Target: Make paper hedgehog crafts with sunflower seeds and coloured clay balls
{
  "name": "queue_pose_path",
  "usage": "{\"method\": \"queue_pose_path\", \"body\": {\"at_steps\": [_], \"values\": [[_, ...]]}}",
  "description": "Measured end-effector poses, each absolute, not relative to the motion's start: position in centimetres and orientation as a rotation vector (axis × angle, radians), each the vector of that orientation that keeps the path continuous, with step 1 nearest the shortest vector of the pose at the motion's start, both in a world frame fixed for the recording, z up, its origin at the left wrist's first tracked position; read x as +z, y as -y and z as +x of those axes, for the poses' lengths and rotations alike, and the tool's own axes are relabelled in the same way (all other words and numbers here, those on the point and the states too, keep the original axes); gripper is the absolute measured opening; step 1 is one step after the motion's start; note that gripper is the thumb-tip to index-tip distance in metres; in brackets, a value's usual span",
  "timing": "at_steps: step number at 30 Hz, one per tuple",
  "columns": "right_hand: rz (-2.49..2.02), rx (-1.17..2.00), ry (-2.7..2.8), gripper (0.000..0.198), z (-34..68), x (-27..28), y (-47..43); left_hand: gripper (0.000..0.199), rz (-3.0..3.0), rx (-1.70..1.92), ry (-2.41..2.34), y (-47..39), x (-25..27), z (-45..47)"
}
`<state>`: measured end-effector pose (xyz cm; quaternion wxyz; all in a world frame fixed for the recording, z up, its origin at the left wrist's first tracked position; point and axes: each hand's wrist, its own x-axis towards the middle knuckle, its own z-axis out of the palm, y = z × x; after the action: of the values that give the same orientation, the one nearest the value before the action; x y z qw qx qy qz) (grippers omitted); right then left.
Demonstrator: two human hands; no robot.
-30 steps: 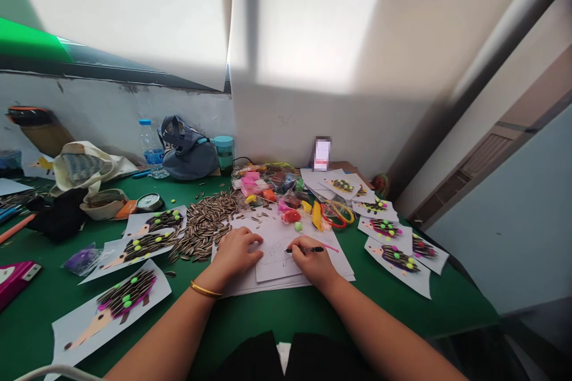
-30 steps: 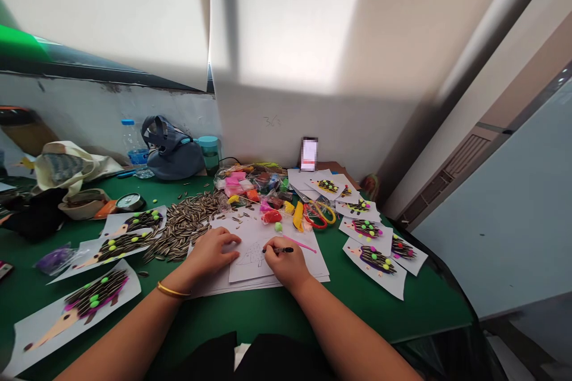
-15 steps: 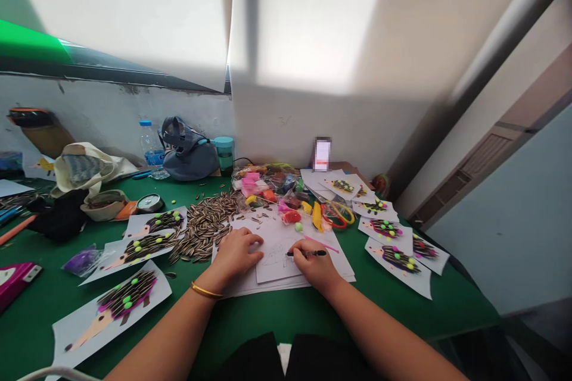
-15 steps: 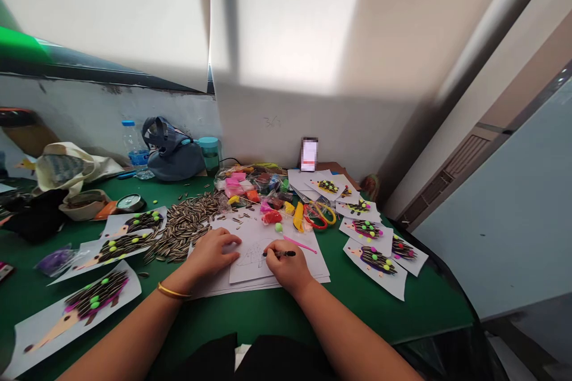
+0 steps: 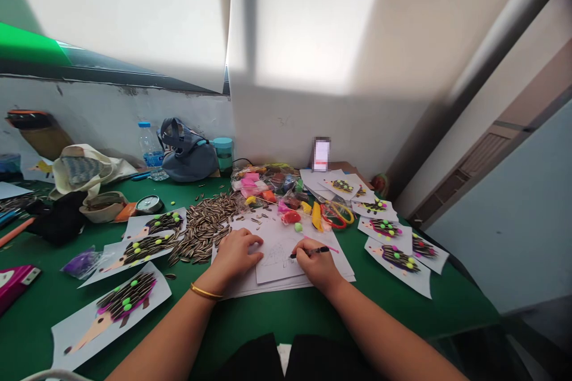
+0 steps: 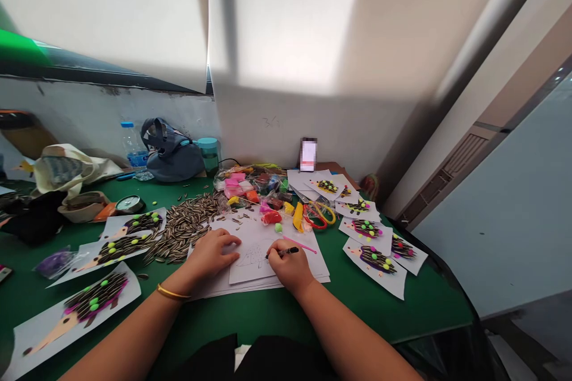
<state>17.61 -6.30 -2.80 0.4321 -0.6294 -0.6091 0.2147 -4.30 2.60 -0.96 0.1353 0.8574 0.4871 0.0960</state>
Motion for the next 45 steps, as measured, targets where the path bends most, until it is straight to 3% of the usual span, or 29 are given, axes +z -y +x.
{"method": "queue_pose_path", "body": {"at_steps": [45], "values": [[-1.524, 0.624, 1.458, 0.022, 17.58, -2.48, 5.76, 0.032, 2.473, 0.282, -1.405, -2.55, -0.63, -4.22]]}}
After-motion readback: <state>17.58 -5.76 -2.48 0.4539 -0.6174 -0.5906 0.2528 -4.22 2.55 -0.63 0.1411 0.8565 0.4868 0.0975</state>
